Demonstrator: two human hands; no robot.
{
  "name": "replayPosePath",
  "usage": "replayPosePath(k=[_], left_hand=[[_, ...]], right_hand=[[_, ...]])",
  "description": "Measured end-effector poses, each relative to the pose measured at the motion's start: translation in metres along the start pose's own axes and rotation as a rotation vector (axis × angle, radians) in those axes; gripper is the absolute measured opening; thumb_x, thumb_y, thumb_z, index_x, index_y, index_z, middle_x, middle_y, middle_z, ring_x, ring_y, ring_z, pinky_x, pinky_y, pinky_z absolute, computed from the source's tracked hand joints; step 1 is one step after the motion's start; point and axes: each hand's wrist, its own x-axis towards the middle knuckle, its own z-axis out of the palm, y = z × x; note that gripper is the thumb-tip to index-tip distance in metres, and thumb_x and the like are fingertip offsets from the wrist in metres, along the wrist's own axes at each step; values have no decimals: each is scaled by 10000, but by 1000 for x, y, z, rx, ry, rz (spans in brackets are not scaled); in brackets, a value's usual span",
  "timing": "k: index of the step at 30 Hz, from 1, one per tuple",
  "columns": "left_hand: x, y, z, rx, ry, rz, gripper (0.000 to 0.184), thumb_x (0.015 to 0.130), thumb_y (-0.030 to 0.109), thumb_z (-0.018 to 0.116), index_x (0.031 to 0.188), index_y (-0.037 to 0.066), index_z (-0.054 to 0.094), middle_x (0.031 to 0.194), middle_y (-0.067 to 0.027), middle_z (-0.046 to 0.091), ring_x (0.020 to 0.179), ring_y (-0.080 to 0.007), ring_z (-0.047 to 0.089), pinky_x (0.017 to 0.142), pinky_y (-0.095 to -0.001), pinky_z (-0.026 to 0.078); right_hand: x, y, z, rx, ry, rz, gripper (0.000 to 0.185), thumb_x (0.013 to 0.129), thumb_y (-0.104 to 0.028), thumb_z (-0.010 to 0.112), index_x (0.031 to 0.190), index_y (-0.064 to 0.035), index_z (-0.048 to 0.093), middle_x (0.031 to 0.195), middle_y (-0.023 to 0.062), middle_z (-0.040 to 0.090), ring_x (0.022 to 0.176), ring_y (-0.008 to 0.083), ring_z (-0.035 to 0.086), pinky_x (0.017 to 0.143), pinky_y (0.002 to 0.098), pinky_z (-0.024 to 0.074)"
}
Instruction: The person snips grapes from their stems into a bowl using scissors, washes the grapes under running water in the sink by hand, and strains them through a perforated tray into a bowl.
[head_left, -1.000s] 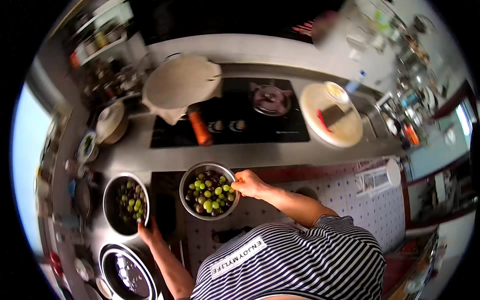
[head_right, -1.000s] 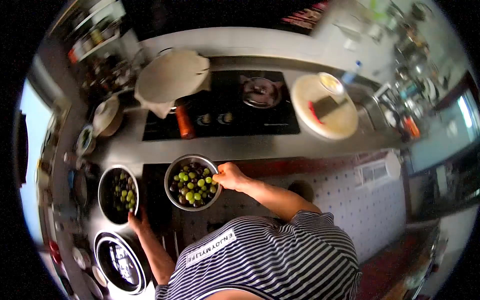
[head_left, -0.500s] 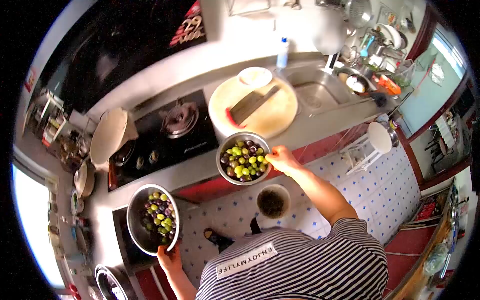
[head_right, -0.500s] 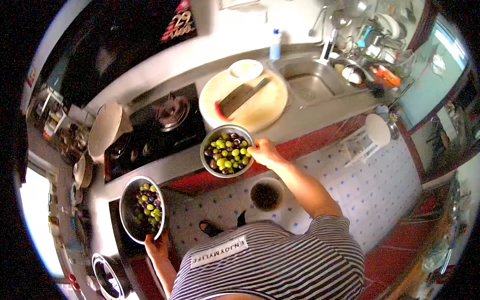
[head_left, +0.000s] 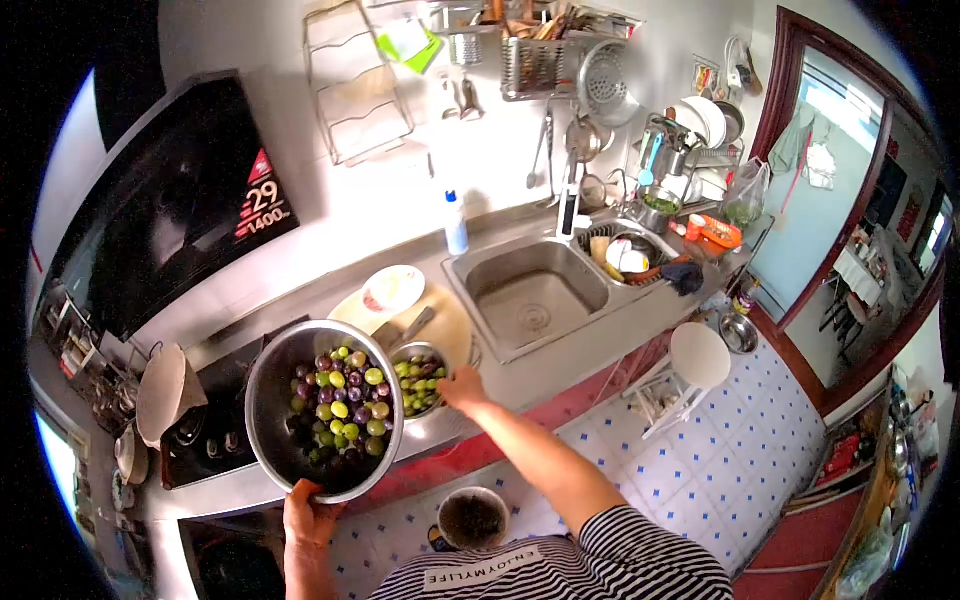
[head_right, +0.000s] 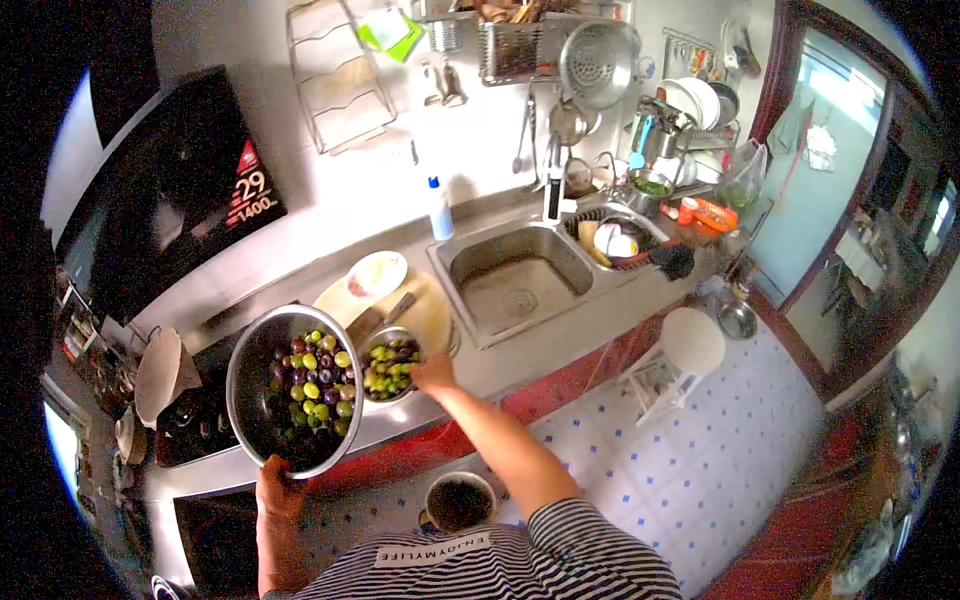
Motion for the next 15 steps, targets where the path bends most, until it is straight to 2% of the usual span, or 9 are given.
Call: replayPosePath(k=[2, 4, 6, 7, 8, 10, 12, 15], left_hand=[[-11, -2, 4, -79, -61, -7, 298, 762, 88, 426, 997, -91, 461, 929, -164, 556, 764, -290, 601, 518, -364, 516], [-32, 4, 8, -90, -23, -66, 287, 781, 112, 438, 996, -75, 473, 952, -155, 565, 764, -290, 603, 534, -393, 514], [-30, 4, -1, 2, -133, -92, 291, 791, 118, 431, 1007, -73, 470, 945, -162, 560, 752, -283, 598, 530, -386, 514], [-33, 7, 15, -16, -68, -119, 299, 802, 122, 418, 1023, -74, 463, 944, -170, 554, 744, -277, 593, 529, -376, 523], [-37, 3, 13, -45, -118, -179, 293, 811, 123, 406, 1028, -66, 460, 944, -177, 548, 740, -286, 587, 529, -380, 522], [-44, -2, 24, -66, -80, -242, 283, 815, 125, 403, 1018, -62, 466, 944, -182, 551, 746, -287, 588, 525, -389, 518], [-42, -5, 33, -20, -185, -246, 284, 816, 121, 399, 1021, -63, 470, 945, -181, 557, 753, -289, 590, 540, -390, 529], [-35, -11, 38, -40, -229, -318, 280, 811, 100, 410, 1022, -73, 473, 919, -186, 567, 715, -298, 607, 552, -404, 547]], right_hand=[[-4, 8, 32, -20, -106, -40, 340, 790, -294, 586, 739, 39, 634, 721, 182, 637, 614, 286, 623, 590, 388, 479], [-24, 9, 50, 558, -473, -18, 362, 859, -339, 541, 745, -11, 643, 665, 100, 635, 562, 195, 601, 533, 334, 467], [-61, -7, 25, 330, -526, -57, 315, 901, -314, 504, 797, -42, 626, 656, 60, 620, 552, 135, 575, 506, 286, 460], [-75, -6, 2, 325, -573, -76, 281, 891, -297, 528, 809, -41, 612, 673, 60, 623, 559, 141, 579, 509, 277, 467], [-99, 7, -25, 294, -628, -89, 252, 881, -281, 551, 822, -40, 598, 690, 60, 627, 566, 147, 582, 511, 268, 475], [-112, 76, -33, 329, -624, 239, 204, 866, -228, 570, 819, -31, 594, 719, 69, 636, 591, 153, 600, 522, 271, 492], [-116, 98, -79, 636, -484, 395, 183, 861, -207, 570, 835, -27, 592, 762, 85, 652, 619, 168, 626, 542, 284, 515], [-88, 125, -121, 760, -289, 527, 179, 864, -195, 562, 911, -22, 566, 832, 120, 655, 677, 199, 647, 560, 296, 524]])
